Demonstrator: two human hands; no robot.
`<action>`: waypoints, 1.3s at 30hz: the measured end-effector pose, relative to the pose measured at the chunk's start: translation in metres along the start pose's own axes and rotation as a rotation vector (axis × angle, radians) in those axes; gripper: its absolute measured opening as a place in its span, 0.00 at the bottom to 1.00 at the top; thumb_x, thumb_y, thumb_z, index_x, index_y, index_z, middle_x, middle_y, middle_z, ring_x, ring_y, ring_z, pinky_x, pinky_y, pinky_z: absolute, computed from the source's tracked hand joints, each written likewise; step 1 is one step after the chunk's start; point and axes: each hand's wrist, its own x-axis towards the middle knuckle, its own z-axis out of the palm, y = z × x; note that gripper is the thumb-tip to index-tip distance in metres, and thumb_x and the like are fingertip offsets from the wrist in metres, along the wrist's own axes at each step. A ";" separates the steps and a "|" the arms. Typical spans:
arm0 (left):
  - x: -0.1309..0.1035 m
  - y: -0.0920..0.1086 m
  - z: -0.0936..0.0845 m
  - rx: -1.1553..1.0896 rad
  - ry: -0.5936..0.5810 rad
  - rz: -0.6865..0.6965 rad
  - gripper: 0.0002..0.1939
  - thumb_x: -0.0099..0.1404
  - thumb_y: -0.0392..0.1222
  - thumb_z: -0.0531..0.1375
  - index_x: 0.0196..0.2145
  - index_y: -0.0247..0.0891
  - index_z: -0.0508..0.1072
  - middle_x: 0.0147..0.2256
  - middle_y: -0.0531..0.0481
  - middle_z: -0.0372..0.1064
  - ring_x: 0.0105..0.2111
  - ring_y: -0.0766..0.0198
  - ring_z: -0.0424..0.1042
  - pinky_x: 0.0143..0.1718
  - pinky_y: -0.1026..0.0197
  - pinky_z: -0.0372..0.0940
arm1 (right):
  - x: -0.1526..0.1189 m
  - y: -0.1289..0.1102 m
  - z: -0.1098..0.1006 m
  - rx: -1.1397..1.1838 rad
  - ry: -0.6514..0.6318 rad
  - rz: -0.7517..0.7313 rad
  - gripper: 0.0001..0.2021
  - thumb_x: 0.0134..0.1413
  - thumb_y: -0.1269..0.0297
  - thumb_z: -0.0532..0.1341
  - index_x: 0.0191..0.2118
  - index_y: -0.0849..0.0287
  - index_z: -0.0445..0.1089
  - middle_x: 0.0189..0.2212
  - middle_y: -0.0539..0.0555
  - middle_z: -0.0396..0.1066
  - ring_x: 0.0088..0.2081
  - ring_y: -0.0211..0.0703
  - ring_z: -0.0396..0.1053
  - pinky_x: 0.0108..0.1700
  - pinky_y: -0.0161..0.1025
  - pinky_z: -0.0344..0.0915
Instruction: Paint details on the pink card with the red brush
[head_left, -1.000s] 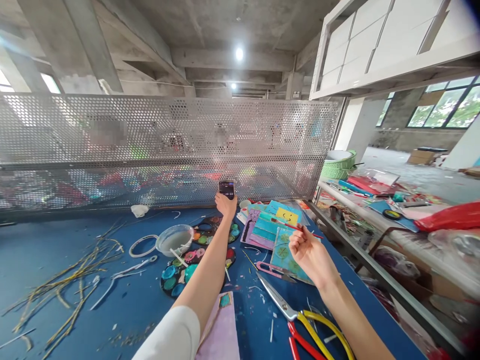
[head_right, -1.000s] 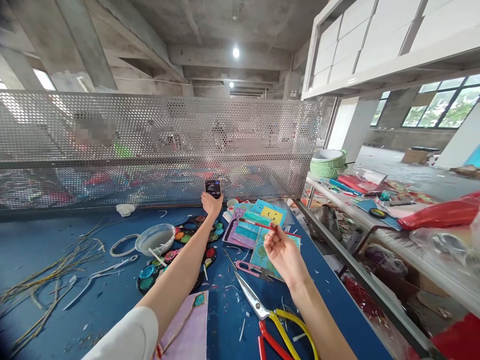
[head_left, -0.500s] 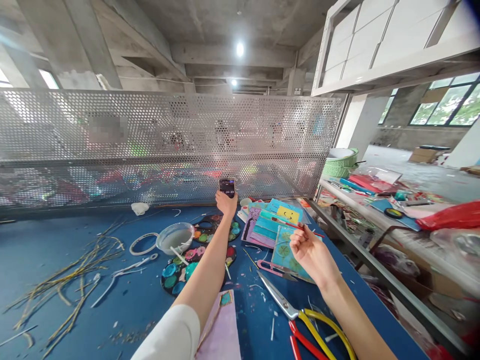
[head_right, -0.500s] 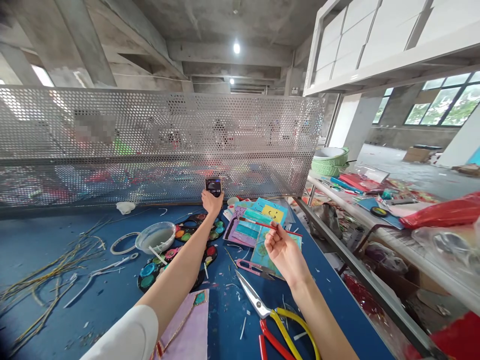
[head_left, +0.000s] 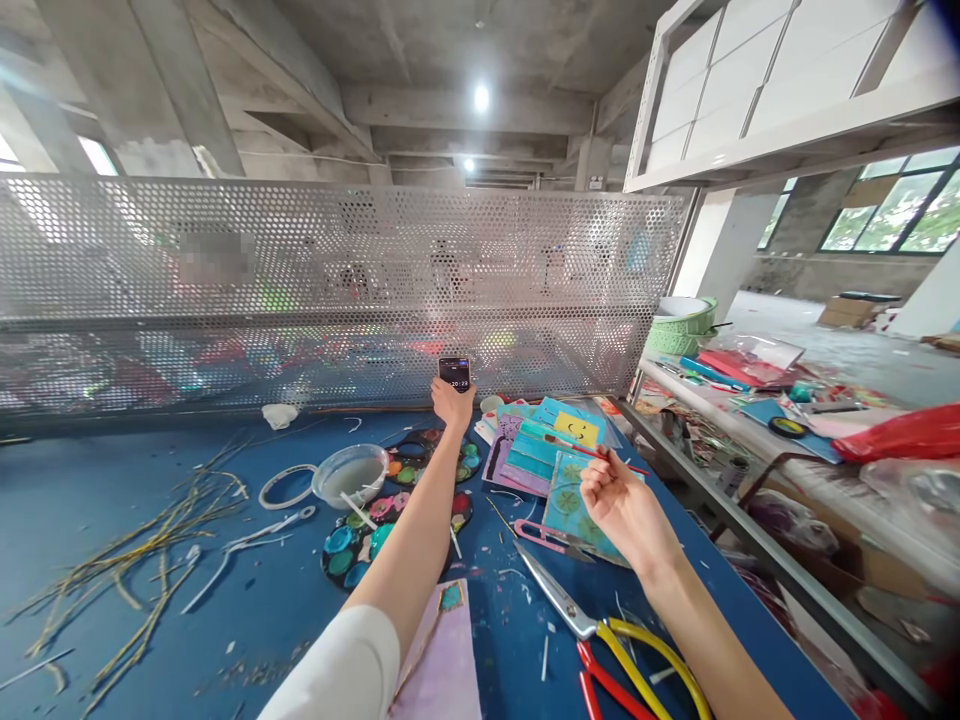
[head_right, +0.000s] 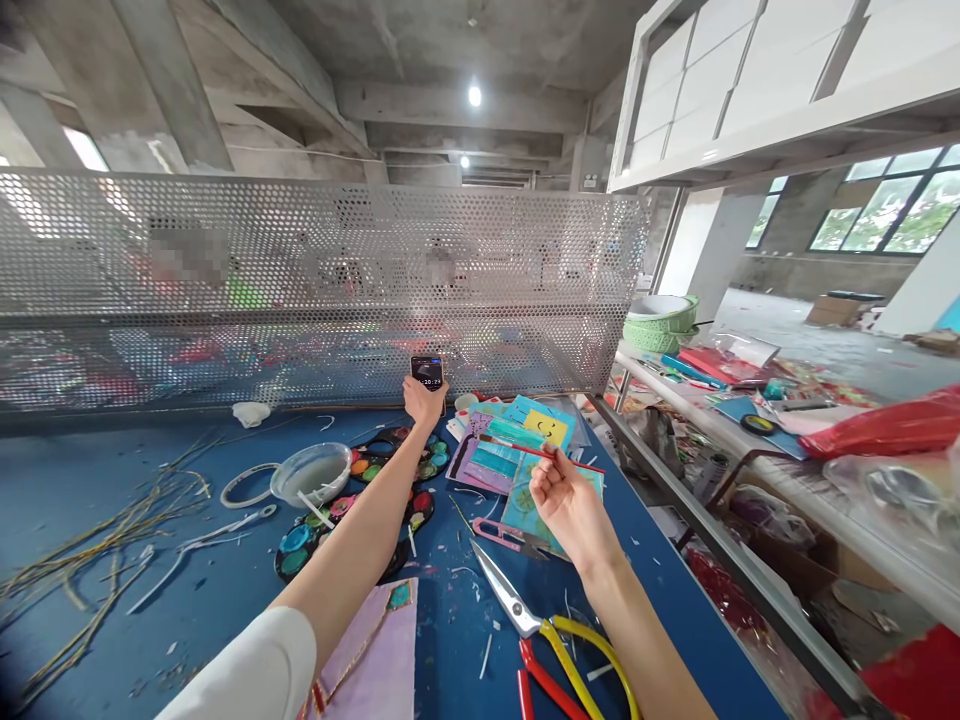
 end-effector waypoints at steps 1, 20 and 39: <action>0.000 0.000 0.000 -0.004 -0.003 -0.002 0.22 0.66 0.50 0.58 0.54 0.37 0.66 0.53 0.43 0.65 0.50 0.57 0.68 0.50 0.47 0.68 | 0.000 0.000 0.000 -0.001 -0.001 0.001 0.03 0.60 0.70 0.59 0.36 0.61 0.71 0.23 0.46 0.68 0.26 0.30 0.68 0.31 0.28 0.74; 0.002 -0.025 -0.103 -0.346 -0.149 0.306 0.19 0.67 0.49 0.58 0.51 0.36 0.68 0.50 0.44 0.68 0.48 0.59 0.70 0.49 0.49 0.69 | -0.004 -0.003 0.006 -0.130 0.027 -0.058 0.04 0.52 0.68 0.67 0.30 0.59 0.72 0.22 0.44 0.69 0.25 0.27 0.69 0.30 0.24 0.73; -0.074 -0.212 -0.260 -0.288 -0.078 0.461 0.17 0.69 0.53 0.53 0.42 0.35 0.70 0.38 0.49 0.69 0.38 0.64 0.70 0.44 0.54 0.68 | -0.006 0.124 0.093 -1.193 -0.259 -0.547 0.12 0.60 0.52 0.59 0.34 0.53 0.74 0.31 0.49 0.71 0.35 0.37 0.70 0.42 0.37 0.67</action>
